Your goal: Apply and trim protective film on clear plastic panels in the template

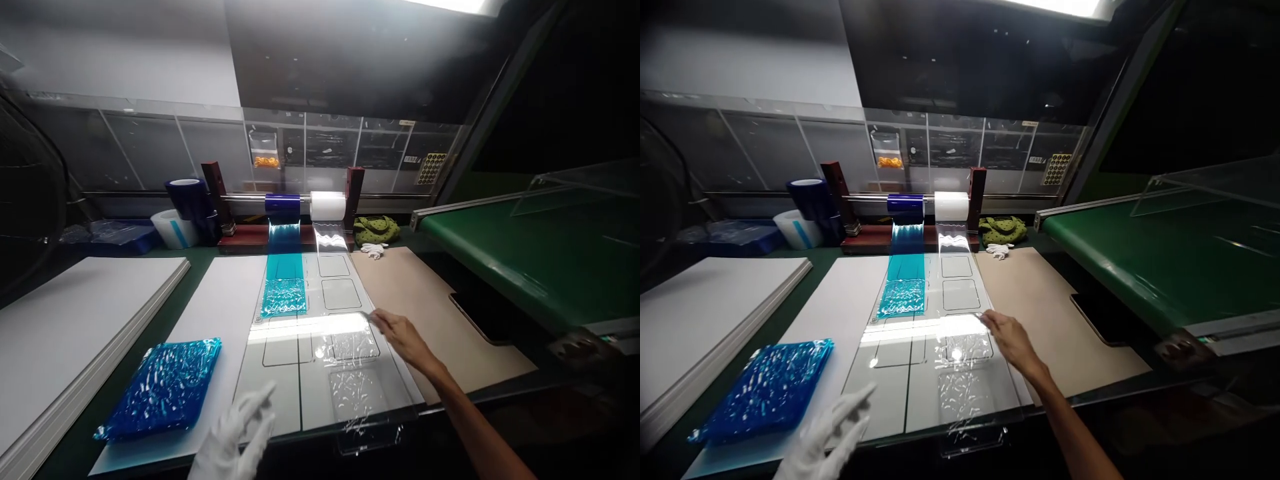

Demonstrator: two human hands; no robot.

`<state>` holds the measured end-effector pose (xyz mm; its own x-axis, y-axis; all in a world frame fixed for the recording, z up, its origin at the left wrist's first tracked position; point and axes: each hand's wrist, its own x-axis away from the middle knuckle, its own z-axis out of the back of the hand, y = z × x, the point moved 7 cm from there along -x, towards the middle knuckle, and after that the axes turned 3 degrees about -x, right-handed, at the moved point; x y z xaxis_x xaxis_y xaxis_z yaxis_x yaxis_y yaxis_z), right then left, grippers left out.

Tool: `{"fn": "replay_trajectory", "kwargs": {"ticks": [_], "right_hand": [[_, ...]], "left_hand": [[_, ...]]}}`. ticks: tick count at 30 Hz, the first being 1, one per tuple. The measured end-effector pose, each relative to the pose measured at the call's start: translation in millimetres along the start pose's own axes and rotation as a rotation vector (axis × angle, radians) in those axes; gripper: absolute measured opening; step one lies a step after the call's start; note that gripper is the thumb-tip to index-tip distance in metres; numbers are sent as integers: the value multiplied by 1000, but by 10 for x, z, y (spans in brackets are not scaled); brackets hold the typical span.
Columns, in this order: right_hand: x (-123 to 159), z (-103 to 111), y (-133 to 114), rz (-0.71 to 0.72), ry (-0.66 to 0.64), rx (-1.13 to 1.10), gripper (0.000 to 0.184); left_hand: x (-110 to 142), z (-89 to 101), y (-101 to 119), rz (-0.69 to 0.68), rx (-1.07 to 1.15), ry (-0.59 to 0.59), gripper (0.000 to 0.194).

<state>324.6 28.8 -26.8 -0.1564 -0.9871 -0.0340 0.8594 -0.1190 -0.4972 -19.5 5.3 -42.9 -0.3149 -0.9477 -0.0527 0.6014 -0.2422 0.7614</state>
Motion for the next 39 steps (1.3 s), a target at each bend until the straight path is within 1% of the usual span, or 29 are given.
{"fn": "replay_trajectory", "kwargs": {"ticks": [1,3,5,6,8,11,13,16,20,23,25,28,29,31,33,35,39], "right_hand": [[-77,-68,-190,33,-25,1,37],[-256,-201,-498,73,-63,20,27],[-456,-323,-692,84,-86,67,18],[-555,-380,-751,85,-93,98,15],[-737,-487,-815,89,-109,162,12],[-944,-623,-828,90,-133,243,13],[-1033,-693,-818,85,-148,277,15],[-1110,-775,-821,89,-171,294,18],[-1158,-847,-852,105,-197,245,18],[-1184,-847,-862,117,-208,147,16],[-1198,-814,-859,129,-218,55,15],[-1204,-729,-836,141,-238,-77,17],[-1199,-694,-821,139,-244,-109,18],[-1172,-615,-778,125,-248,-153,21],[-1115,-518,-722,105,-243,-182,23],[-1024,-408,-659,91,-234,-204,26],[-763,-201,-533,93,-217,-234,30]], "left_hand": [[-173,57,15,-57,-84,28,40],[-531,96,51,-126,-269,9,47],[-894,90,86,-144,-420,-27,55],[-1072,70,102,-149,-456,-52,60],[-1409,5,113,-152,-487,-98,71],[-1828,-154,44,-154,-517,-186,89],[-2025,-270,-37,-159,-541,-241,99],[-2193,-414,-147,-174,-563,-303,111],[-2249,-498,-242,-193,-581,-316,119],[-2234,-495,-293,-238,-599,-281,116],[-2236,-469,-327,-271,-612,-242,105],[-2273,-426,-334,-333,-629,-194,75],[-2284,-414,-313,-357,-633,-186,70],[-2271,-382,-220,-401,-642,-171,66],[-2183,-327,-68,-431,-652,-143,62],[-2005,-252,119,-452,-659,-105,58],[-1499,-85,456,-485,-654,-38,55]]}}
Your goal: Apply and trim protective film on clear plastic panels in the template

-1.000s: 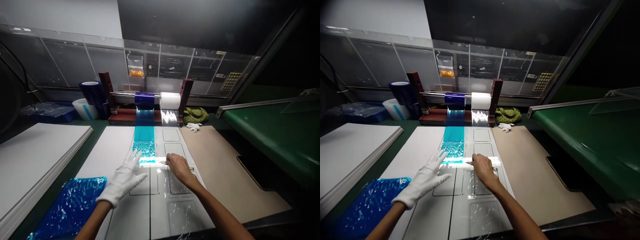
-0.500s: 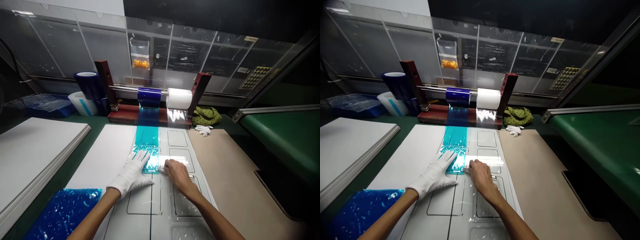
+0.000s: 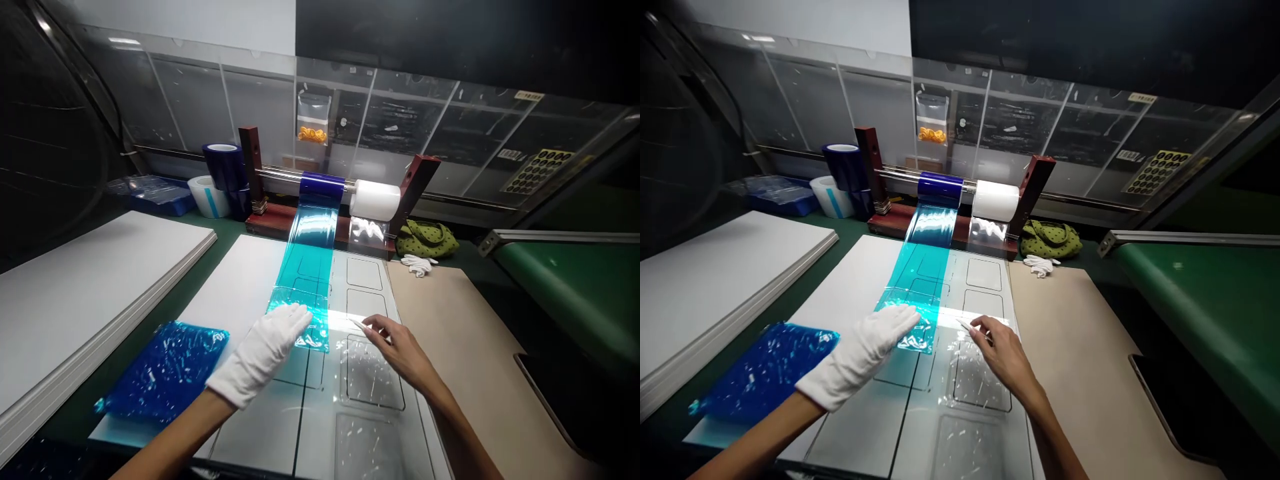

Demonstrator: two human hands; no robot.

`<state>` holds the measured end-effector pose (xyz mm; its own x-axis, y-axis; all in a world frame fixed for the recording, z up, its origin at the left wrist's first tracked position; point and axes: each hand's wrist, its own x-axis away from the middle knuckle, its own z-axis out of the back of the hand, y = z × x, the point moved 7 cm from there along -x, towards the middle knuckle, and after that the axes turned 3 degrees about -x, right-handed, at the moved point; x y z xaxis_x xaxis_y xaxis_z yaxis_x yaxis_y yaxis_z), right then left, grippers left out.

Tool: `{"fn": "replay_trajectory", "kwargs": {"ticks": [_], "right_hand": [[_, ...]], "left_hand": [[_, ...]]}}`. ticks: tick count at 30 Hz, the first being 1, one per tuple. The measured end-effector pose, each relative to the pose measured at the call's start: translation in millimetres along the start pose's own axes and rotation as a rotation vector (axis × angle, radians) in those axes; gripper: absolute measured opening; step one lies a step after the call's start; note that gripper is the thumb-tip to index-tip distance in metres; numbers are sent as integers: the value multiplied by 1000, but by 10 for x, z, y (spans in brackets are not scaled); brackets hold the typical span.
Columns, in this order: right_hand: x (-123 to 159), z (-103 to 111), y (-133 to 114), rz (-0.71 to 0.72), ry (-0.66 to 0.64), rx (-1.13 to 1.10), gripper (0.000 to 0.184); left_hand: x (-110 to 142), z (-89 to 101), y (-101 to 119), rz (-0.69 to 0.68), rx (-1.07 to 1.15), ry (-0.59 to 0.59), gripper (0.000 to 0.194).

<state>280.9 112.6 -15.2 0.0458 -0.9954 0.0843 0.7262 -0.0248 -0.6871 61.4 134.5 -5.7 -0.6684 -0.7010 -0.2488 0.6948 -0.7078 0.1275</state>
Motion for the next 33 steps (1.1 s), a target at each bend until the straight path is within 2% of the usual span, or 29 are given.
{"fn": "replay_trajectory", "kwargs": {"ticks": [3,6,9,14,19,22,27,30,33], "right_hand": [[249,69,44,0,22,-36,32],[490,76,73,-5,34,-82,32],[713,37,95,-24,28,-113,35],[998,-18,149,-57,50,-116,38],[1122,-30,196,-78,93,-112,40],[1136,-34,209,-68,120,-106,39],[1165,-28,226,-26,192,-56,32],[1198,-64,247,2,181,-37,28],[1231,-86,262,35,182,27,23]], "left_hand": [[266,212,225,-10,18,32,54],[512,339,426,-20,46,46,52],[789,395,606,-31,71,49,53],[1326,447,837,-87,22,168,56],[1638,259,930,-46,-47,161,59],[1669,44,935,-37,-128,160,61],[1657,-334,918,-26,-159,96,75],[1699,-415,947,-16,-165,52,75],[1724,-389,975,21,-166,5,75]]}}
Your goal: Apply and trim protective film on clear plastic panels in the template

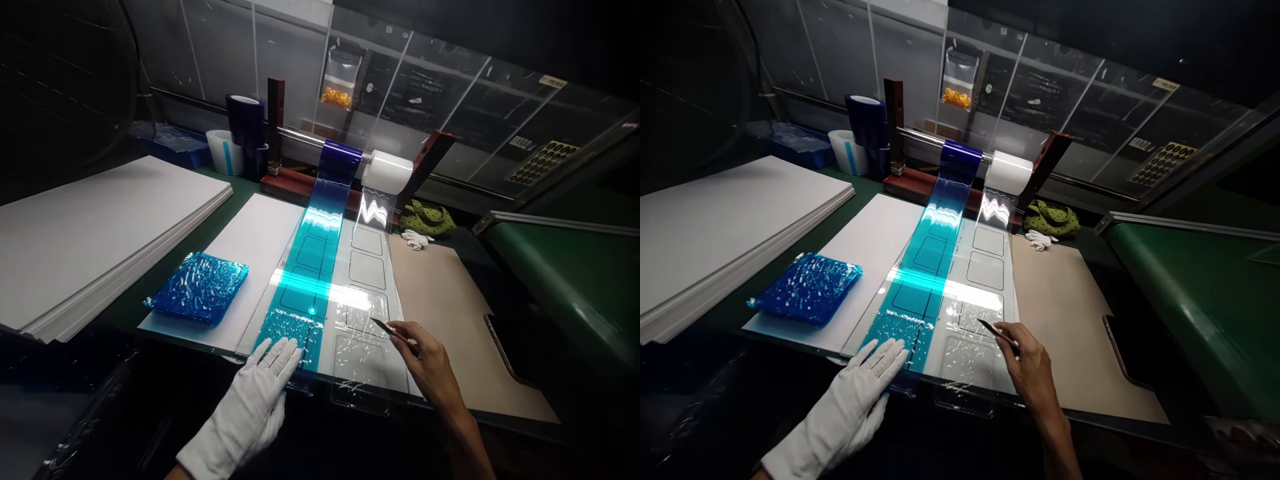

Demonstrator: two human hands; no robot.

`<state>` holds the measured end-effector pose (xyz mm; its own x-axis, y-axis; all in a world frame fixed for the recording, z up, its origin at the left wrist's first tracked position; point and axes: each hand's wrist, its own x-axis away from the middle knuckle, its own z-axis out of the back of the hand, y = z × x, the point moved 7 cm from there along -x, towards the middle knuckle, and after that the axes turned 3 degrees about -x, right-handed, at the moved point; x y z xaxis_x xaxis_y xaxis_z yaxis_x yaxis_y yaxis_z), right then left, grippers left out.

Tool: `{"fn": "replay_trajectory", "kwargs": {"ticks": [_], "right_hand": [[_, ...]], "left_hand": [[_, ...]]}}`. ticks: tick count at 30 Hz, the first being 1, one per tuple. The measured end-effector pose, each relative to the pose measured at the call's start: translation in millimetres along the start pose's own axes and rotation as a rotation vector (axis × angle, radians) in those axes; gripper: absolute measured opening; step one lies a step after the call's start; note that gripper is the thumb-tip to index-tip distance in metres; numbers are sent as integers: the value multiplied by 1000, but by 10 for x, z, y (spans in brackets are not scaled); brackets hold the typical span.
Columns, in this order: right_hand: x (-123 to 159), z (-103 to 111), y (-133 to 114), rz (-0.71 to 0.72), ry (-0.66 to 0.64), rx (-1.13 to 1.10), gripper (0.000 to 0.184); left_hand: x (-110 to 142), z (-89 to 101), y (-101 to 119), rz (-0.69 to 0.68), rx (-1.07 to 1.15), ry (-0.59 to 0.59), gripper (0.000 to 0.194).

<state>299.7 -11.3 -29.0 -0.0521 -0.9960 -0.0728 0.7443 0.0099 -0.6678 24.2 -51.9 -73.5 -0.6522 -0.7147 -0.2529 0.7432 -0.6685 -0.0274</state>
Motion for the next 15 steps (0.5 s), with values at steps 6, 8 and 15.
{"fn": "replay_trajectory", "kwargs": {"ticks": [6,8,15], "right_hand": [[-28,-111,-118,164,-75,364,19],[-73,-179,-158,201,-110,446,21],[-230,-453,-265,286,-224,511,22]], "left_hand": [[-304,217,60,144,175,49,64],[-468,197,113,192,202,59,60],[-768,-94,267,247,155,60,52]]}}
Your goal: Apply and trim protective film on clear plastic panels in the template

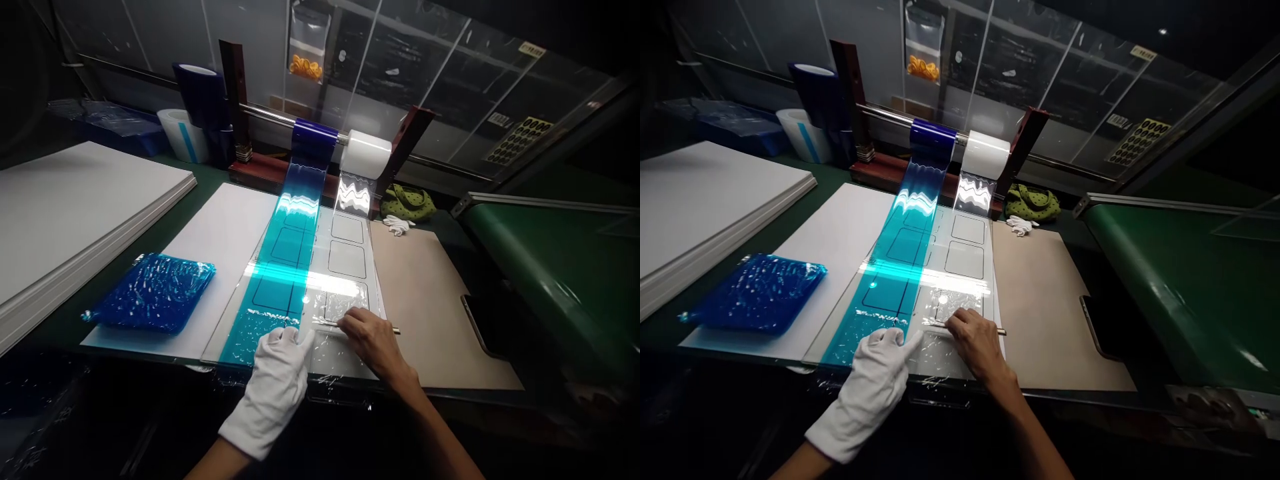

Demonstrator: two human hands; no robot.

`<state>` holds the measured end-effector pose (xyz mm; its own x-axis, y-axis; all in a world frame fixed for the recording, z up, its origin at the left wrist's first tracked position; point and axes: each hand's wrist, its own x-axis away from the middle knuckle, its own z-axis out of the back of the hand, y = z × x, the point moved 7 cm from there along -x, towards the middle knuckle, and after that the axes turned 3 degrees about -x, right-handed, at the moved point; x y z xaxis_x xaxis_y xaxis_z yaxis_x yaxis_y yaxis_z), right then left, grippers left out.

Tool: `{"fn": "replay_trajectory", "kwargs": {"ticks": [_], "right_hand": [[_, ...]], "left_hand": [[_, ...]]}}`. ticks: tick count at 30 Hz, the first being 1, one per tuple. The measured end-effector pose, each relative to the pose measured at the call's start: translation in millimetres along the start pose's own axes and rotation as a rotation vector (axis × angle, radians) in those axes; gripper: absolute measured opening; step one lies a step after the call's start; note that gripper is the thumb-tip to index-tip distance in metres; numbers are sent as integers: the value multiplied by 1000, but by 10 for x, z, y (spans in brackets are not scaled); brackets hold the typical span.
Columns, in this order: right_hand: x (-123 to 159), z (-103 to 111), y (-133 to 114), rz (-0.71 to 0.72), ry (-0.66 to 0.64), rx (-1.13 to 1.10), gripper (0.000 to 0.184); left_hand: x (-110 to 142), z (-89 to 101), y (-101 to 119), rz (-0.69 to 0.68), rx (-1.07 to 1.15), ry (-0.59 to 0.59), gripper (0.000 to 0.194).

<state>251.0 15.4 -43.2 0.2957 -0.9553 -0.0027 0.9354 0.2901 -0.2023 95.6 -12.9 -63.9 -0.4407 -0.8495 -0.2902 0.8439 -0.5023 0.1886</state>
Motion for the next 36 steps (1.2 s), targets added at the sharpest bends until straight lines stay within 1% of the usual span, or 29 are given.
{"fn": "replay_trajectory", "kwargs": {"ticks": [4,8,12,15,16,19,20,22,24,26,29,30,32,34,36], "right_hand": [[-112,-70,-93,54,-47,17,20],[-183,-108,-129,84,-81,33,20],[-158,-100,-65,92,-101,54,19],[-75,-62,50,77,-106,71,19],[-38,-44,99,67,-107,77,19],[94,22,271,24,-107,98,19],[141,45,330,9,-107,106,18],[237,92,446,-18,-109,123,18],[329,138,552,-39,-114,143,21],[416,184,654,-62,-118,167,22],[543,256,797,-108,-109,207,21],[585,278,840,-129,-100,220,21],[670,317,914,-183,-76,232,20],[749,341,952,-232,-45,207,18],[811,353,942,-255,-14,137,14]], "left_hand": [[-24,-5,9,3,-39,-8,47],[-48,6,16,1,-57,-20,49],[-17,2,31,-3,-60,-10,49],[93,14,64,6,-58,1,43],[145,11,83,6,-54,-1,45],[313,-35,134,26,-20,-11,73],[360,-57,152,27,-10,-9,77],[425,-76,189,13,-36,31,72],[449,-51,243,-34,-138,115,60],[454,-15,297,-76,-255,196,51],[480,7,363,-99,-365,263,48],[505,21,371,-81,-405,294,47],[574,85,375,-20,-509,391,44],[615,173,378,10,-601,470,40],[555,272,369,-38,-580,485,32]]}}
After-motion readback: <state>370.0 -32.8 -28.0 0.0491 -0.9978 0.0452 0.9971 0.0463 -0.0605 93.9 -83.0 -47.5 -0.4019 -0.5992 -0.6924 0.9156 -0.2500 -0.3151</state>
